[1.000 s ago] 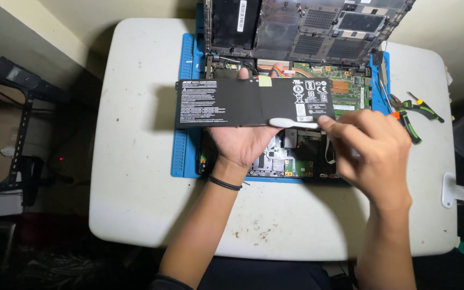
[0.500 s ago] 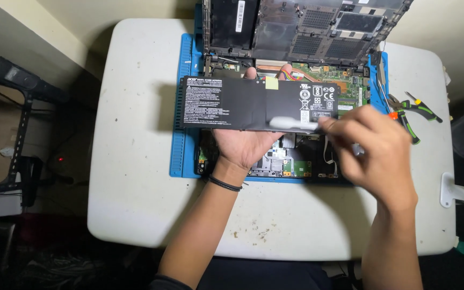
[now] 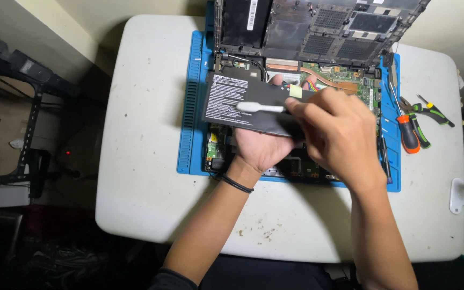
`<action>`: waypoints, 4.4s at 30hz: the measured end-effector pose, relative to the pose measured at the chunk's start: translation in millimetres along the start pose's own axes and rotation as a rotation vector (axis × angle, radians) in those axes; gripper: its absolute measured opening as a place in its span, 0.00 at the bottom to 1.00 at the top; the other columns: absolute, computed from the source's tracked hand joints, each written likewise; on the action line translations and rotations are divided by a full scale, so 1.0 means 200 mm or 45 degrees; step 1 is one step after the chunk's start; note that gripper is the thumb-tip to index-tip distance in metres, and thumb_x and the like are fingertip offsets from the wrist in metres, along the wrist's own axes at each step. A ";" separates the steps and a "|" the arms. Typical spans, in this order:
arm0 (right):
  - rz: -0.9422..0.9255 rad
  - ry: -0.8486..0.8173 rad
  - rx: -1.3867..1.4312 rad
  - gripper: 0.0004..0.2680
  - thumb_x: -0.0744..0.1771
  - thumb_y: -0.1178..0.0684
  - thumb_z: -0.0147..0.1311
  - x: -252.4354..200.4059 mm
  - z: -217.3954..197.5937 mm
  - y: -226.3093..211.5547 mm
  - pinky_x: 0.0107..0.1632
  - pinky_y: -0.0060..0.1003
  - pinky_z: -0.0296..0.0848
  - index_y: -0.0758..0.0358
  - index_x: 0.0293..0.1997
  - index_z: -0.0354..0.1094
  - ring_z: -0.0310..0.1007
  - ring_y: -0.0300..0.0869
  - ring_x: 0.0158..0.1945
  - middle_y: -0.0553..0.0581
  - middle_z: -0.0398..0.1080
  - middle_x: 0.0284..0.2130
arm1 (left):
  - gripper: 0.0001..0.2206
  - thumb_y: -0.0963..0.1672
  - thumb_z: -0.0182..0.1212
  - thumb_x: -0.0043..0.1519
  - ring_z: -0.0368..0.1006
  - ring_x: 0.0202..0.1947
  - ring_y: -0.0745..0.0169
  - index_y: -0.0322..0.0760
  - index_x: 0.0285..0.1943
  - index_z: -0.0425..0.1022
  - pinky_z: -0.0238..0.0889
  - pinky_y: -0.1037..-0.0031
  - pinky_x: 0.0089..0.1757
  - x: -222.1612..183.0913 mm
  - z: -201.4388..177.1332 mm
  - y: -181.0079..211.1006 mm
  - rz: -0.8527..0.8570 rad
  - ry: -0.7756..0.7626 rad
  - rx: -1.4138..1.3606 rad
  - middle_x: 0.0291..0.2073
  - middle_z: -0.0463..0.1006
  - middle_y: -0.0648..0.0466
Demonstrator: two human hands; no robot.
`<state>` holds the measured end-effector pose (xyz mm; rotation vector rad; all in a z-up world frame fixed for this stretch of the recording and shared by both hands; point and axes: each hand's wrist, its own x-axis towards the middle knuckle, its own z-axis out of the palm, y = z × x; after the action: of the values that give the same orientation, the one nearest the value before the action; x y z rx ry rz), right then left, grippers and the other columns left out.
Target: Cleaning a laptop battery with a cotton swab and then installing it into the laptop using a screwdriver
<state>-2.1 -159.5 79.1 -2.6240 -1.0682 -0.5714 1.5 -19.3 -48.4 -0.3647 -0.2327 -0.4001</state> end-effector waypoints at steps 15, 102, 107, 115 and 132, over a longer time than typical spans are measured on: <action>0.132 0.120 -0.156 0.11 0.69 0.63 0.55 0.13 0.07 -0.05 0.30 0.46 0.61 0.52 0.53 0.78 0.67 0.54 0.31 0.55 0.67 0.36 | 0.26 0.57 0.49 0.72 0.50 0.79 0.39 0.44 0.74 0.67 0.49 0.48 0.72 0.01 0.13 -0.05 0.147 -0.058 0.135 0.80 0.51 0.37; 1.268 -0.191 1.465 0.08 0.68 0.55 0.55 -0.63 -0.06 0.50 0.19 0.25 0.65 0.65 0.50 0.68 0.60 0.34 0.19 0.55 0.67 0.26 | 0.08 0.44 0.56 0.65 0.75 0.41 0.70 0.43 0.51 0.75 0.64 0.76 0.46 -0.01 0.53 0.24 -0.592 0.455 2.715 0.35 0.80 0.59; 1.314 -0.289 1.308 0.07 0.69 0.57 0.54 -0.61 -0.03 0.47 0.21 0.30 0.65 0.64 0.51 0.69 0.61 0.38 0.17 0.51 0.63 0.21 | 0.07 0.43 0.56 0.63 0.73 0.36 0.68 0.43 0.46 0.79 0.63 0.74 0.45 -0.01 0.50 0.22 -0.657 0.406 2.929 0.31 0.81 0.61; 1.351 -0.326 1.062 0.06 0.70 0.55 0.54 -0.57 -0.06 0.42 0.27 0.32 0.66 0.63 0.50 0.71 0.65 0.40 0.20 0.50 0.59 0.22 | 0.10 0.44 0.56 0.63 0.80 0.44 0.63 0.41 0.48 0.80 0.67 0.70 0.47 0.00 0.50 0.20 -0.630 0.366 2.976 0.40 0.85 0.55; 1.294 -0.296 1.137 0.07 0.71 0.54 0.54 -0.53 -0.01 0.37 0.24 0.32 0.64 0.66 0.50 0.70 0.63 0.41 0.21 0.55 0.68 0.31 | 0.08 0.44 0.55 0.64 0.70 0.42 0.62 0.47 0.43 0.82 0.61 0.70 0.46 -0.04 0.48 0.27 -0.483 0.408 3.133 0.31 0.83 0.62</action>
<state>-19.2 -276.6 28.8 -2.0089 0.1074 0.3712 2.3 68.0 20.0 2.1664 -0.3192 -0.2811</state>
